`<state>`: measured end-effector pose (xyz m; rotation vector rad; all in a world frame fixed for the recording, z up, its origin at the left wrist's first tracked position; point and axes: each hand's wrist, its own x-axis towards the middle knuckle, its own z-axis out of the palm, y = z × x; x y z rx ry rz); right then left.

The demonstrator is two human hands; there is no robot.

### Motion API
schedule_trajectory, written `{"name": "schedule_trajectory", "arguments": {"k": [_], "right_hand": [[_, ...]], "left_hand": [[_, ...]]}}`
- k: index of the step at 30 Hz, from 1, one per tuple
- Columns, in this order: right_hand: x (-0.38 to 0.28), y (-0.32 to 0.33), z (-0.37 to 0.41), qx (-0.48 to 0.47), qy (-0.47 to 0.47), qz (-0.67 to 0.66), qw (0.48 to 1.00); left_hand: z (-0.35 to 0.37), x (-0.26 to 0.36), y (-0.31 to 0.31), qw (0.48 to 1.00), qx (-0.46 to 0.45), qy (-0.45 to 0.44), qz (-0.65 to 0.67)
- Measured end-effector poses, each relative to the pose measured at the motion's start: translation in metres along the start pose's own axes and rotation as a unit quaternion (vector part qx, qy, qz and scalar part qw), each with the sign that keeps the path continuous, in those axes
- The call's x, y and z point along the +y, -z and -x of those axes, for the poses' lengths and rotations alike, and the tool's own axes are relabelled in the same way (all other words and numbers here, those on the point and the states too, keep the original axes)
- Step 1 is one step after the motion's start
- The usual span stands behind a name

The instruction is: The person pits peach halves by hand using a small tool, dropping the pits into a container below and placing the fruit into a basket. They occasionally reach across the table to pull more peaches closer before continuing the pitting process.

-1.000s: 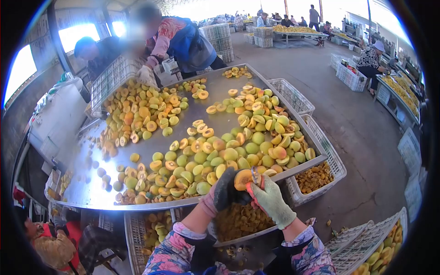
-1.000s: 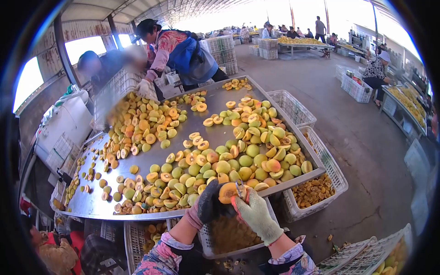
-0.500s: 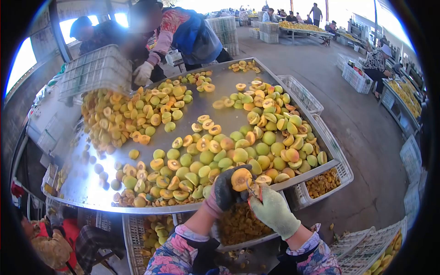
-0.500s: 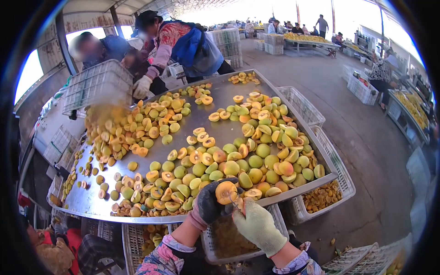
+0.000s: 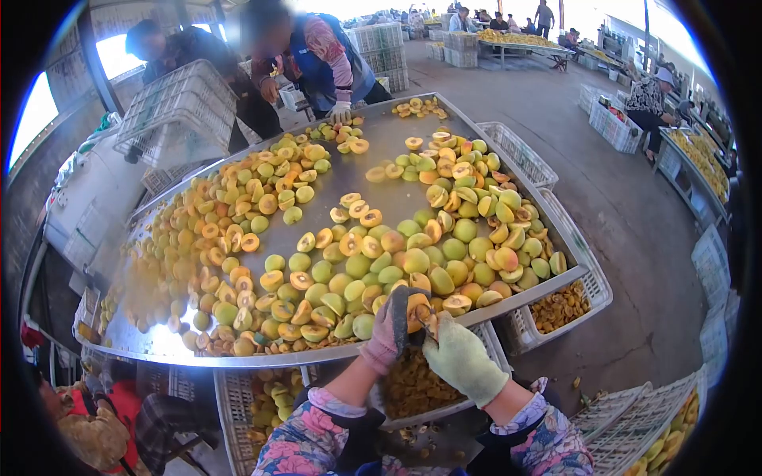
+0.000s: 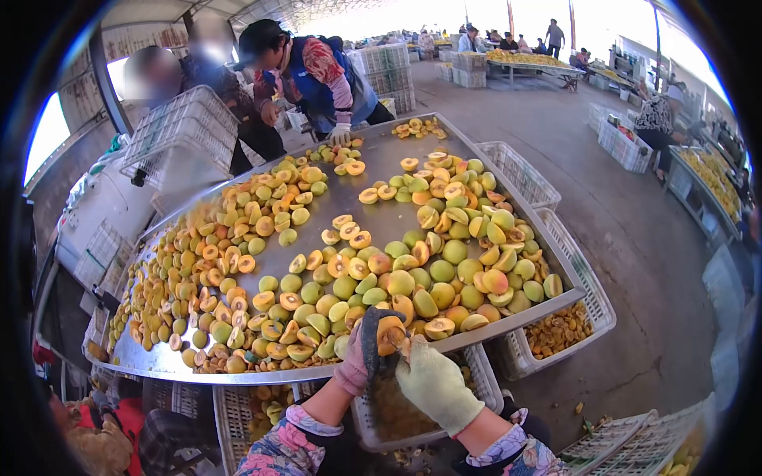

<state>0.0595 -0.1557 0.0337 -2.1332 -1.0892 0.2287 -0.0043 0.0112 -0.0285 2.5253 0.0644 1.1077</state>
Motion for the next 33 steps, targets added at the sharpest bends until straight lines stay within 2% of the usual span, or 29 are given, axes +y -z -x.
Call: {"name": "schedule_trajectory", "arguments": {"k": [2,3,5,6,7,8,9,11,12,14,15,17,18,20,21,23,27,29,33], "right_hand": [[0.003,-0.001,0.0,-0.008,0.034,-0.093,0.995],[0.003,-0.001,0.0,-0.008,0.033,-0.094,0.995],[-0.001,0.004,-0.001,-0.121,-0.069,-0.296,0.945],[-0.009,0.013,-0.001,-0.12,-0.07,-0.297,0.945],[-0.021,0.028,0.0,-0.181,-0.168,-0.388,0.888],[-0.028,0.037,0.0,-0.239,-0.261,-0.469,0.809],[-0.027,0.039,0.0,-0.24,-0.261,-0.47,0.808],[-0.023,0.043,0.001,-0.289,-0.27,-0.528,0.752],[-0.021,0.044,0.0,-0.289,-0.27,-0.528,0.751],[-0.017,0.044,-0.001,-0.326,-0.288,-0.556,0.708],[-0.018,0.044,-0.001,-0.327,-0.288,-0.557,0.707],[-0.022,0.043,-0.001,-0.329,-0.291,-0.543,0.716],[-0.023,0.041,0.0,-0.329,-0.291,-0.544,0.715],[-0.025,0.035,0.005,-0.281,-0.252,-0.503,0.777],[-0.024,0.036,0.004,-0.281,-0.252,-0.504,0.776],[-0.021,0.04,0.001,-0.309,-0.283,-0.539,0.731],[-0.022,0.038,-0.001,-0.33,-0.292,-0.544,0.714],[-0.028,0.032,0.002,-0.283,-0.258,-0.492,0.782],[-0.026,0.036,0.0,-0.295,-0.255,-0.486,0.782]], "left_hand": [[-0.007,0.01,0.005,0.998,0.03,-0.042,-0.033],[-0.005,0.011,0.004,0.998,0.029,-0.042,-0.033],[0.0,0.012,0.002,0.998,-0.011,0.006,-0.063],[-0.005,0.017,0.008,0.998,-0.013,0.005,-0.063],[-0.01,0.023,0.016,0.999,-0.031,0.024,-0.01],[-0.017,0.029,0.023,0.997,-0.049,0.043,0.043],[-0.025,0.032,0.026,0.997,-0.05,0.043,0.042],[-0.037,0.037,0.031,0.941,-0.063,0.13,0.305],[-0.037,0.036,0.032,0.942,-0.063,0.13,0.304],[-0.037,0.036,0.032,0.904,-0.095,0.158,0.385],[-0.038,0.037,0.034,0.904,-0.095,0.159,0.385],[-0.039,0.039,0.037,0.954,-0.085,0.091,0.272],[-0.038,0.038,0.036,0.954,-0.086,0.091,0.271],[-0.037,0.038,0.033,0.953,-0.096,0.134,0.256],[-0.037,0.042,0.033,0.953,-0.097,0.134,0.255],[-0.038,0.052,0.034,0.889,-0.065,0.262,0.369],[-0.035,0.052,0.032,0.917,-0.027,0.192,0.349],[-0.031,0.049,0.028,0.876,-0.024,0.25,0.411],[-0.032,0.051,0.03,0.886,-0.01,0.225,0.406]]}}
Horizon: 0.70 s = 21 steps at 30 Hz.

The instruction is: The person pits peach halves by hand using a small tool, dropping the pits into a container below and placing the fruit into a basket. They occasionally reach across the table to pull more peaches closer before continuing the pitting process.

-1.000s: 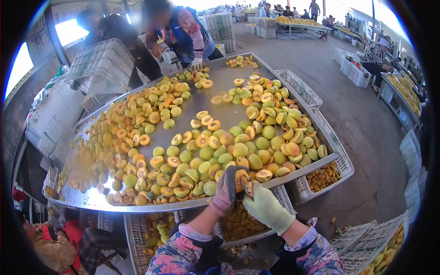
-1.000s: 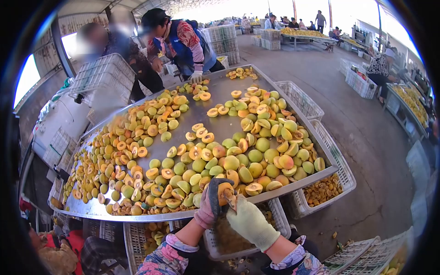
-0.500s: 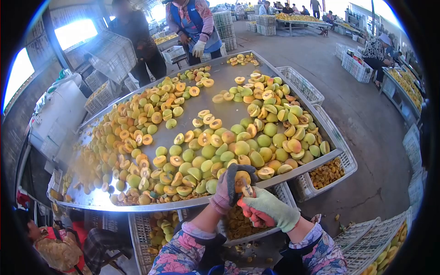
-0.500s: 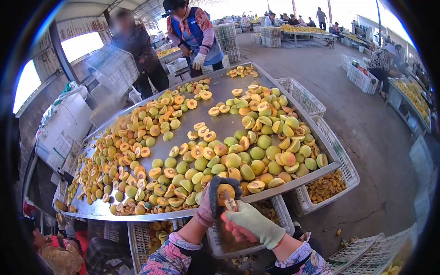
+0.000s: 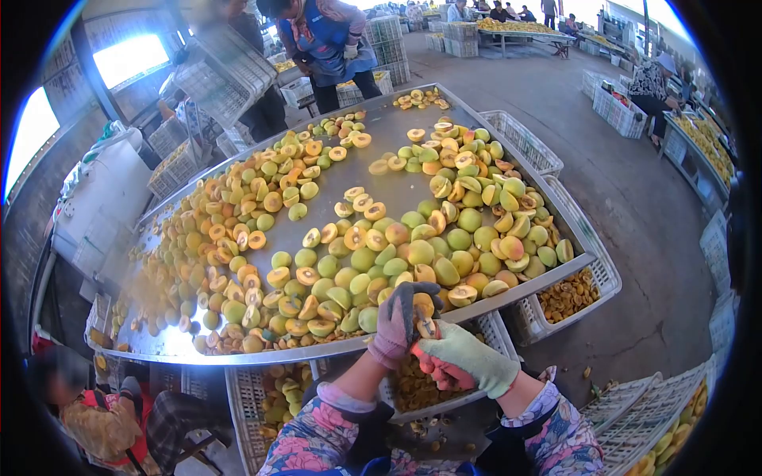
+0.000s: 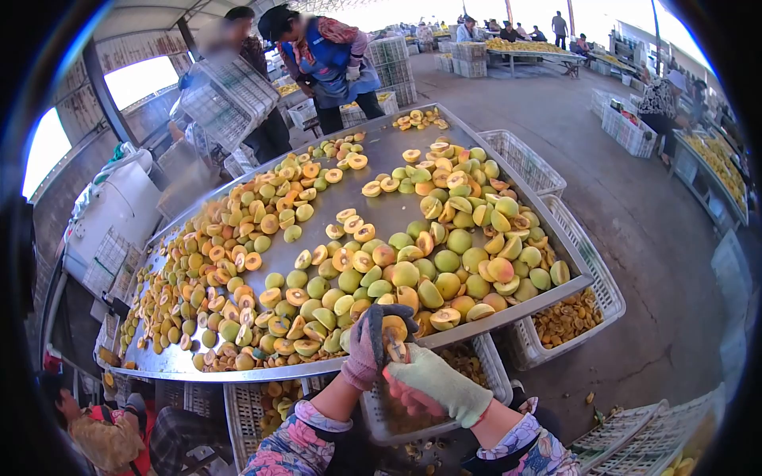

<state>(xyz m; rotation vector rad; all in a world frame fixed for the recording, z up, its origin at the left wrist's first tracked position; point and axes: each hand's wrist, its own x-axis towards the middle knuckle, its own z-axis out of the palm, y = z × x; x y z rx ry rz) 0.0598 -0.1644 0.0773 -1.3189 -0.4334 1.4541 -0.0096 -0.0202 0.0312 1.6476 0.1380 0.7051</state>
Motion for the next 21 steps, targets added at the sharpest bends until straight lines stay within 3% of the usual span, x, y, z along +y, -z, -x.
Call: {"name": "schedule_trajectory", "arguments": {"k": [3,5,8,12,14,18,19,20,21], "right_hand": [[0.003,0.007,-0.003,-0.066,-0.05,-0.106,0.991],[-0.006,-0.002,0.002,-0.034,-0.031,-0.038,0.998],[0.01,-0.008,-0.005,0.021,0.011,0.008,1.0],[-0.004,-0.001,0.006,-0.049,-0.051,-0.091,0.993],[0.002,0.005,0.001,-0.115,-0.079,-0.161,0.977],[-0.003,0.008,0.005,-0.141,-0.073,-0.173,0.972],[-0.005,0.008,0.006,-0.139,-0.071,-0.156,0.975],[-0.006,0.007,0.006,-0.138,-0.069,-0.14,0.978],[-0.006,0.005,0.006,-0.14,-0.07,-0.14,0.978]], "left_hand": [[-0.001,0.011,-0.001,0.995,-0.025,-0.041,-0.085],[-0.001,0.005,0.0,1.0,-0.009,-0.004,-0.001],[0.002,-0.004,0.001,0.999,-0.013,-0.014,-0.029],[0.0,0.003,0.0,0.995,-0.025,0.067,0.065],[-0.001,0.003,-0.003,0.999,-0.012,-0.018,0.038],[-0.009,0.016,0.005,0.995,-0.064,-0.049,-0.051],[-0.011,0.013,0.008,0.992,-0.072,0.052,0.095],[-0.013,0.009,0.011,0.957,-0.078,0.152,0.237],[-0.013,0.004,0.014,0.957,-0.076,0.153,0.236]]}}
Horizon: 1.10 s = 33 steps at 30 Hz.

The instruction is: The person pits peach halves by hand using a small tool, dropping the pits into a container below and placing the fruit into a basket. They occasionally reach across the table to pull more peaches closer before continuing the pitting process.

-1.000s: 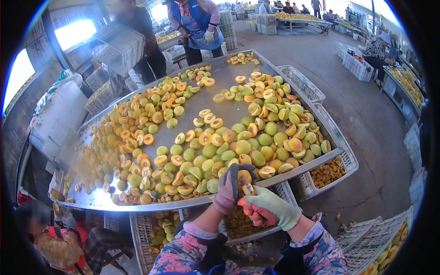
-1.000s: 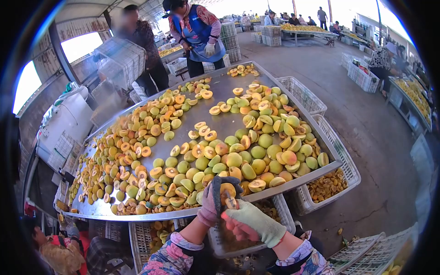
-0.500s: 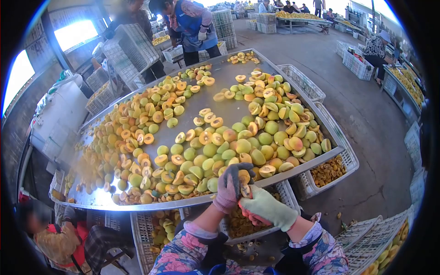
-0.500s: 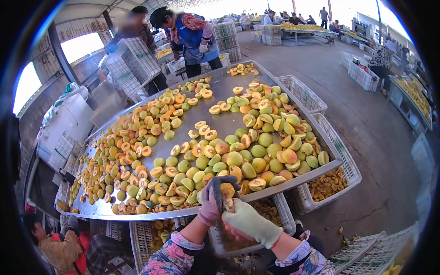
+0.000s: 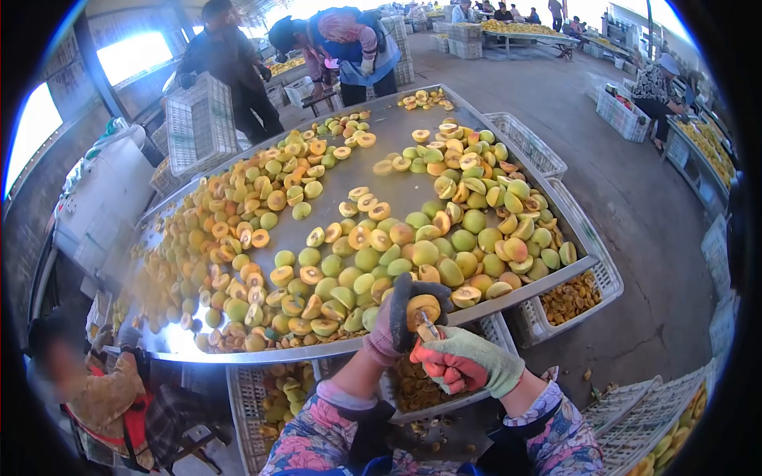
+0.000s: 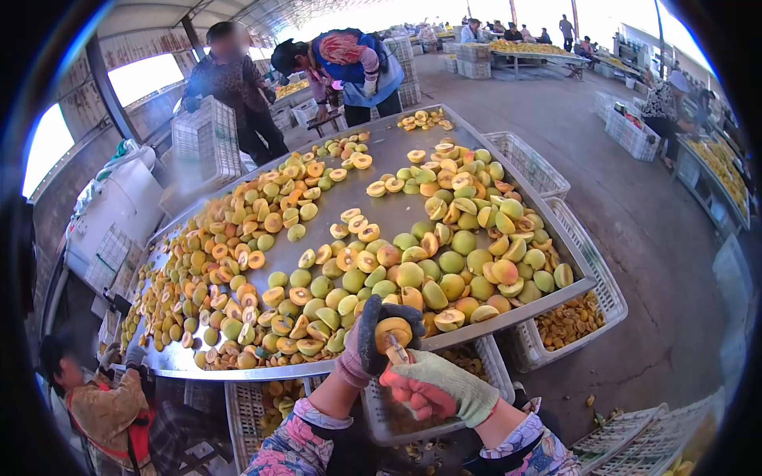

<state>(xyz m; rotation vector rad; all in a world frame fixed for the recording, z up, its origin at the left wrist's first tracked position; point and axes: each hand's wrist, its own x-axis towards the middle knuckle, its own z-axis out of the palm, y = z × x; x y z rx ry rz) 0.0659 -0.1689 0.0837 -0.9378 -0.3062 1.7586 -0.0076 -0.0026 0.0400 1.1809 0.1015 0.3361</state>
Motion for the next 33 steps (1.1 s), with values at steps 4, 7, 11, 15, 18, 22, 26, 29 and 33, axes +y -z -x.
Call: {"name": "schedule_trajectory", "arguments": {"k": [4,7,11,15,18,22,26,29,33], "right_hand": [[0.007,-0.005,-0.004,0.052,-0.012,0.039,0.998],[0.012,-0.006,-0.008,0.05,-0.014,0.024,0.998],[0.007,-0.002,-0.004,0.016,-0.02,0.042,0.999],[0.012,0.013,0.004,0.054,-0.037,0.322,0.944],[0.043,0.052,0.002,0.225,0.051,0.752,0.618],[0.023,0.04,0.026,0.252,-0.017,0.725,0.641],[0.019,0.037,0.037,0.254,-0.031,0.692,0.675],[0.019,0.041,0.045,0.323,0.029,0.682,0.655],[0.018,0.042,0.049,0.377,0.135,0.69,0.603]], "left_hand": [[-0.001,-0.016,0.011,0.972,-0.034,-0.104,-0.207],[-0.001,-0.019,0.013,0.996,-0.026,-0.017,-0.081],[-0.005,-0.013,0.006,0.976,-0.009,0.074,0.206],[-0.005,-0.004,0.001,0.993,0.112,0.02,0.035],[-0.004,-0.024,0.019,0.93,0.088,-0.138,-0.328],[0.005,-0.007,0.006,0.99,0.081,-0.049,-0.102],[0.019,0.005,-0.001,0.974,0.119,-0.061,-0.183],[0.04,0.018,0.008,0.953,0.144,-0.066,-0.258],[0.099,0.046,0.039,0.889,0.204,-0.039,-0.408]]}}
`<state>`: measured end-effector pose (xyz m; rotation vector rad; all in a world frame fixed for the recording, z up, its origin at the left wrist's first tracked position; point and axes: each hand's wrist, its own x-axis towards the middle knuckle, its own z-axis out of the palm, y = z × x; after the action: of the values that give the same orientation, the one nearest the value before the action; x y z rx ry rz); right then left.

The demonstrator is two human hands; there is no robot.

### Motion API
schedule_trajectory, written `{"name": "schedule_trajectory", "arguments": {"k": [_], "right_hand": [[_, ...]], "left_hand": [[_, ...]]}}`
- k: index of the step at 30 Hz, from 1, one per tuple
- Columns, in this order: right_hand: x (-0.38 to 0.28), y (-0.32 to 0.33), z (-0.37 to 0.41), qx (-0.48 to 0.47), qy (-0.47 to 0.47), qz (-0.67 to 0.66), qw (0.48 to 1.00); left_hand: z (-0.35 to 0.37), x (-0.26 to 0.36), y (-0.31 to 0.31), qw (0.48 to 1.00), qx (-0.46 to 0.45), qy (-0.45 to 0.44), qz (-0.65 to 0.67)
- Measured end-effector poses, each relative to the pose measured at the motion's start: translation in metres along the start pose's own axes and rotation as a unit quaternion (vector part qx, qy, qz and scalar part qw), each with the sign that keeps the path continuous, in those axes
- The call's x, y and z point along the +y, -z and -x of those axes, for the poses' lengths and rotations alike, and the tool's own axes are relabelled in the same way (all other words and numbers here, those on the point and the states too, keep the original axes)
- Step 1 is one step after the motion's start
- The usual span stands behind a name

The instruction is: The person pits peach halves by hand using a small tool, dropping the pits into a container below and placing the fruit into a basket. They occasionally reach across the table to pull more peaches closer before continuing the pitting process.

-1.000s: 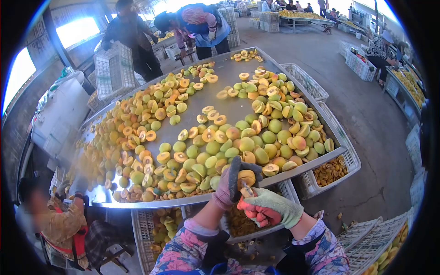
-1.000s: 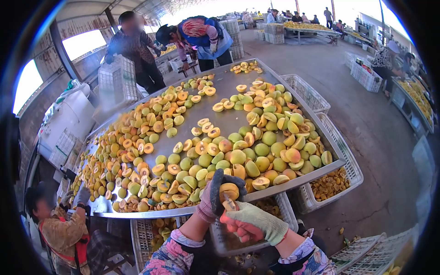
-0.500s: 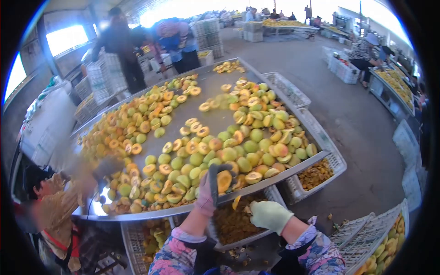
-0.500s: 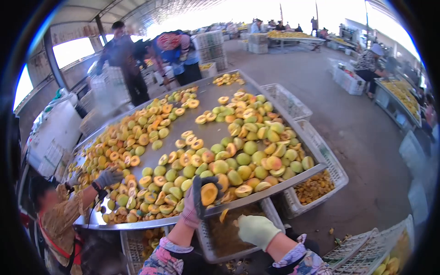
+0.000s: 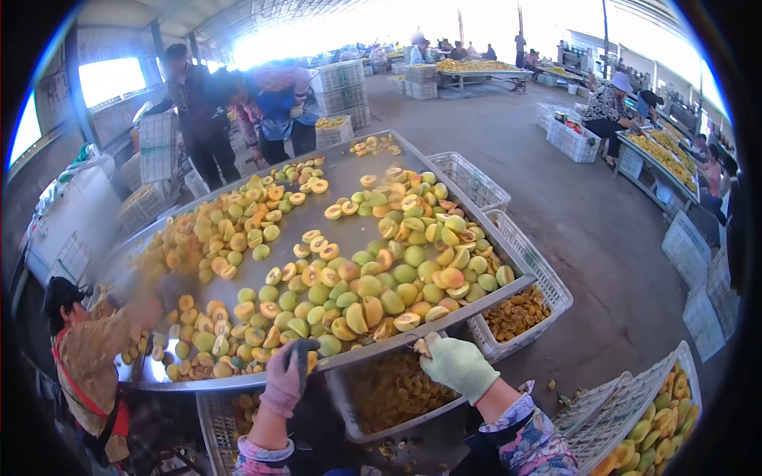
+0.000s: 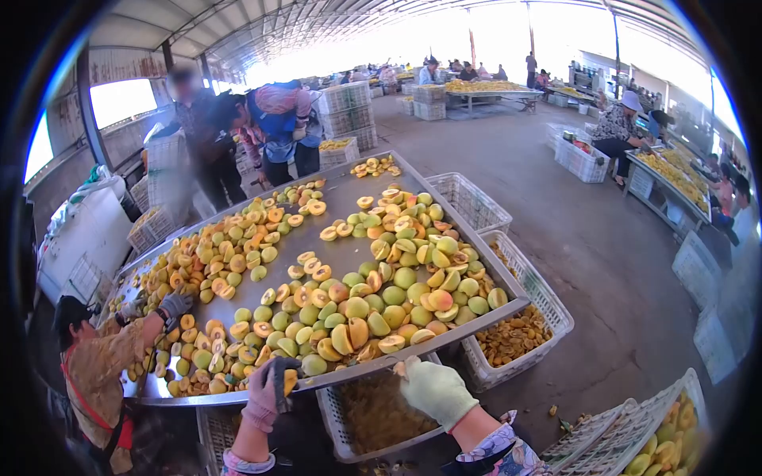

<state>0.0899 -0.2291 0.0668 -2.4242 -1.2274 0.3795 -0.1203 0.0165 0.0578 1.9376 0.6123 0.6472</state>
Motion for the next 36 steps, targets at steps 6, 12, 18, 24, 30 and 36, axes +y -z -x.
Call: {"name": "schedule_trajectory", "arguments": {"k": [6,12,18,24,30,36], "right_hand": [[-0.007,-0.005,0.003,0.028,0.049,-0.012,0.998],[0.001,-0.013,0.001,0.096,0.049,-0.034,0.994],[0.036,-0.009,-0.032,0.192,0.006,-0.268,0.944],[0.08,0.059,-0.102,0.176,-0.165,-0.22,0.945],[0.113,0.063,-0.195,0.182,-0.171,0.029,0.968],[0.106,0.051,-0.248,0.128,-0.214,0.149,0.957]], "left_hand": [[0.084,-0.052,0.101,0.96,0.151,0.157,-0.175],[0.152,-0.085,0.119,0.815,0.158,0.14,-0.539],[0.045,0.006,0.038,0.989,0.042,-0.009,-0.143],[-0.015,0.06,-0.091,0.959,-0.183,-0.203,-0.068],[-0.021,0.006,-0.125,0.958,-0.268,-0.098,0.013],[-0.034,-0.027,-0.121,0.928,-0.325,0.027,0.18]]}}
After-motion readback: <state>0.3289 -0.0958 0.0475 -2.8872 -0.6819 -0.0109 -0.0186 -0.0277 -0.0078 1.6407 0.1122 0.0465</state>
